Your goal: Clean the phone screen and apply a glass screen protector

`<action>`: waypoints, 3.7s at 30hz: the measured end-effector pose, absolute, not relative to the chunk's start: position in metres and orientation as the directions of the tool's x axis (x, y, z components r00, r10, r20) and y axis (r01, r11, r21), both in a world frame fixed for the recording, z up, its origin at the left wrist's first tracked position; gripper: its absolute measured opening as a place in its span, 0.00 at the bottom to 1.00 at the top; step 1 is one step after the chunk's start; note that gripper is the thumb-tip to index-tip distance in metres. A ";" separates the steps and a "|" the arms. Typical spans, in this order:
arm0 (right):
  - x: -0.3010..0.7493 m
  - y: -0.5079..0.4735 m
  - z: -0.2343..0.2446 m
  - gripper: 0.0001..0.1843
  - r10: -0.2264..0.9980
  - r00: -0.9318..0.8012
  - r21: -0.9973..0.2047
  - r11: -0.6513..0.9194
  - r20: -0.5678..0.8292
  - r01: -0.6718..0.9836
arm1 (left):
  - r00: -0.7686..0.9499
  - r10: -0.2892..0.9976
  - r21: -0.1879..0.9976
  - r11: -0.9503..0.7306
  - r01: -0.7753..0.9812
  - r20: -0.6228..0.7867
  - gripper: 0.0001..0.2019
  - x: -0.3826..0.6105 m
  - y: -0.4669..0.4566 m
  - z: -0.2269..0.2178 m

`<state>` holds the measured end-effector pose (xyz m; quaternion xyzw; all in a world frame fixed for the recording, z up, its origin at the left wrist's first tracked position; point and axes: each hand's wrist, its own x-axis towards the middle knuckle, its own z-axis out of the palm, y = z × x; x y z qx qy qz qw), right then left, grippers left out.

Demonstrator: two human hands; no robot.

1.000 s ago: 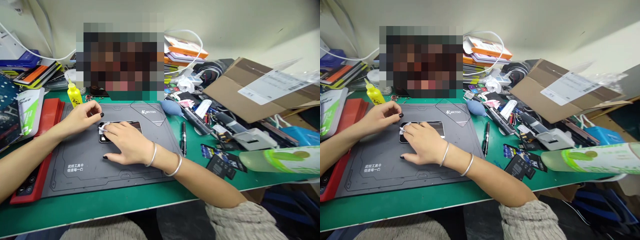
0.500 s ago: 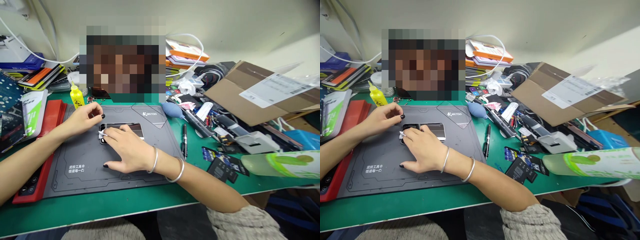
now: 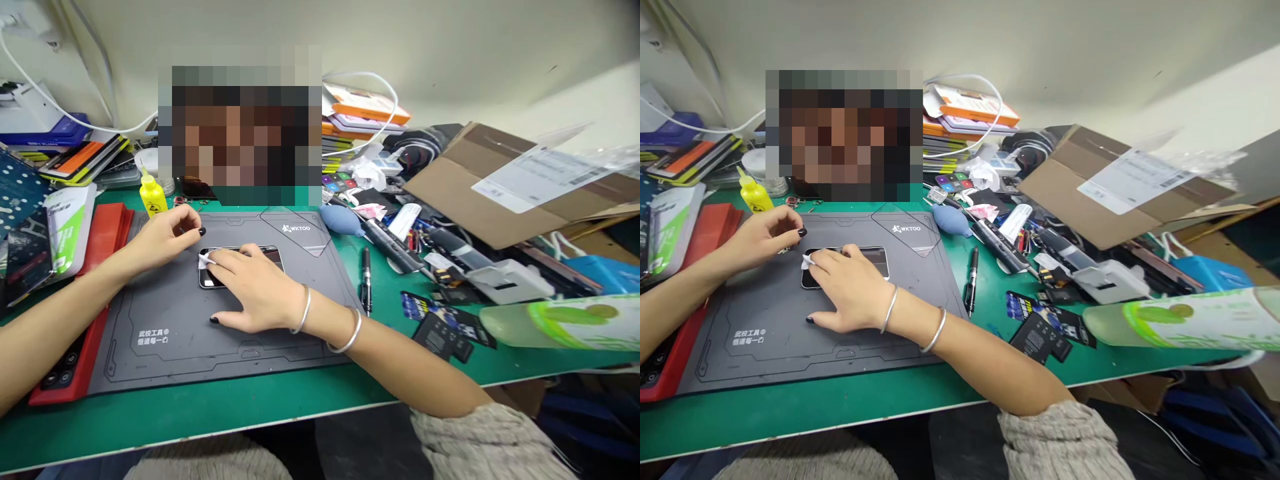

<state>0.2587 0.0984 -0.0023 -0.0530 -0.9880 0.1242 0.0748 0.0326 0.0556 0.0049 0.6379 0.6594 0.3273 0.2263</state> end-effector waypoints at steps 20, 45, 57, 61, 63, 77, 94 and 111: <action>0.256 0.105 -0.009 0.36 0.125 -0.977 -0.258 0.963 0.175 0.077 | -0.044 0.991 0.737 -0.065 0.672 0.127 0.09 0.039 0.054 0.009; 0.248 0.107 -0.014 0.40 0.153 -0.968 -0.258 0.961 0.198 0.099 | -0.066 0.987 0.723 -0.062 0.689 0.147 0.09 0.035 0.057 0.003; 0.241 0.108 -0.011 0.36 0.148 -0.970 -0.267 0.959 0.193 0.093 | -0.066 0.988 0.722 -0.055 0.690 0.139 0.11 0.035 0.059 0.005; 0.238 0.106 -0.011 0.39 0.154 -0.970 -0.231 0.967 0.186 0.109 | -0.082 0.988 0.715 -0.037 0.698 0.132 0.11 0.036 0.059 0.009; 0.238 0.105 -0.010 0.39 0.149 -0.971 -0.221 0.969 0.187 0.106 | -0.088 0.988 0.719 -0.033 0.695 0.130 0.11 0.036 0.059 0.009; 0.238 0.105 -0.011 0.39 0.146 -0.971 -0.247 0.964 0.190 0.096 | -0.078 0.988 0.711 -0.043 0.702 0.137 0.10 0.039 0.059 0.009; 0.241 0.101 -0.006 0.36 0.135 -0.978 -0.256 0.962 0.161 0.091 | -0.079 0.989 0.718 -0.033 0.695 0.122 0.12 0.037 0.059 0.008; 0.262 0.094 -0.009 0.37 0.072 -0.981 -0.313 0.950 0.182 0.012 | -0.030 0.992 0.745 -0.071 0.663 0.121 0.08 0.038 0.054 0.008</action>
